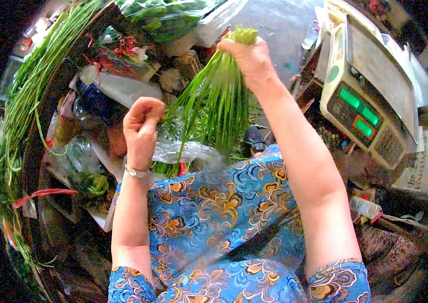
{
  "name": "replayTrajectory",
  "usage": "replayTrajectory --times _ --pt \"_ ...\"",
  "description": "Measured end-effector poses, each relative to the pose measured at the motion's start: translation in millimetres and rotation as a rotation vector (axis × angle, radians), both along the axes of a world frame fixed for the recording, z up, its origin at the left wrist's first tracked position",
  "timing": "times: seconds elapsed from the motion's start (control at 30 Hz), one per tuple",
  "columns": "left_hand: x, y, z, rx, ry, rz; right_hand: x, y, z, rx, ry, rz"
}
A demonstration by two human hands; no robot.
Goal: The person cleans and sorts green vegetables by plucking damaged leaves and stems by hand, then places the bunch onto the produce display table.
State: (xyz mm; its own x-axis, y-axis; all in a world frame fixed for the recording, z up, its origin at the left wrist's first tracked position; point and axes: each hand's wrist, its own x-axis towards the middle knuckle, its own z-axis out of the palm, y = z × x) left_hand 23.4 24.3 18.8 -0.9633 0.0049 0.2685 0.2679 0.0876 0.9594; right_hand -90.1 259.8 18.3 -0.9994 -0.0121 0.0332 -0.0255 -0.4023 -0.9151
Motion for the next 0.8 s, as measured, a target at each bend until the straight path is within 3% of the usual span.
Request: replayTrajectory --times 0.1,0.17,0.23,0.27,0.33,0.43,0.5,0.57,0.63,0.7,0.73,0.8 --pt "-3.3 -20.5 -2.2 -0.137 -0.009 0.096 -1.6 9.2 0.5 -0.043 0.053 0.02" --pt "-11.0 -44.6 -1.3 0.072 -0.243 -0.057 1.5 9.4 6.8 -0.044 0.053 0.018" --pt "-20.3 -53.9 -6.4 -0.038 -0.347 -0.019 2.8 12.0 10.3 -0.047 0.064 0.024" --pt "-16.0 -52.3 -12.3 -0.718 -0.241 0.152 0.8 12.6 3.6 -0.048 0.065 0.024" --pt "-19.8 -59.1 -34.3 -1.357 -0.068 0.257 -5.9 12.3 -7.2 0.248 0.176 -0.146" --pt "-23.1 -54.7 -40.5 -0.732 -0.112 0.019 1.4 7.1 2.0 0.075 0.154 -0.066" --pt "-24.0 -47.4 -46.4 -0.723 -0.038 0.087 3.0 6.1 4.0 0.085 0.173 -0.053" --pt "-25.5 -44.4 -46.8 -0.721 0.045 0.147 -3.2 4.5 -7.8 0.302 0.18 -0.154" --pt "-23.2 -39.5 -39.1 -0.677 0.047 0.16 -3.6 3.7 -5.3 0.217 0.198 -0.168" --pt "-20.7 -37.9 -27.2 -0.825 -0.057 0.189 -4.6 6.6 -1.3 0.078 0.148 -0.094" --pt "-20.2 -34.9 -22.4 -0.908 -0.155 0.211 -7.5 7.2 -6.1 0.239 0.223 -0.155" --pt "-20.5 -30.5 -20.7 -0.997 -0.249 0.224 -6.5 3.7 -7.8 0.168 0.207 -0.141"
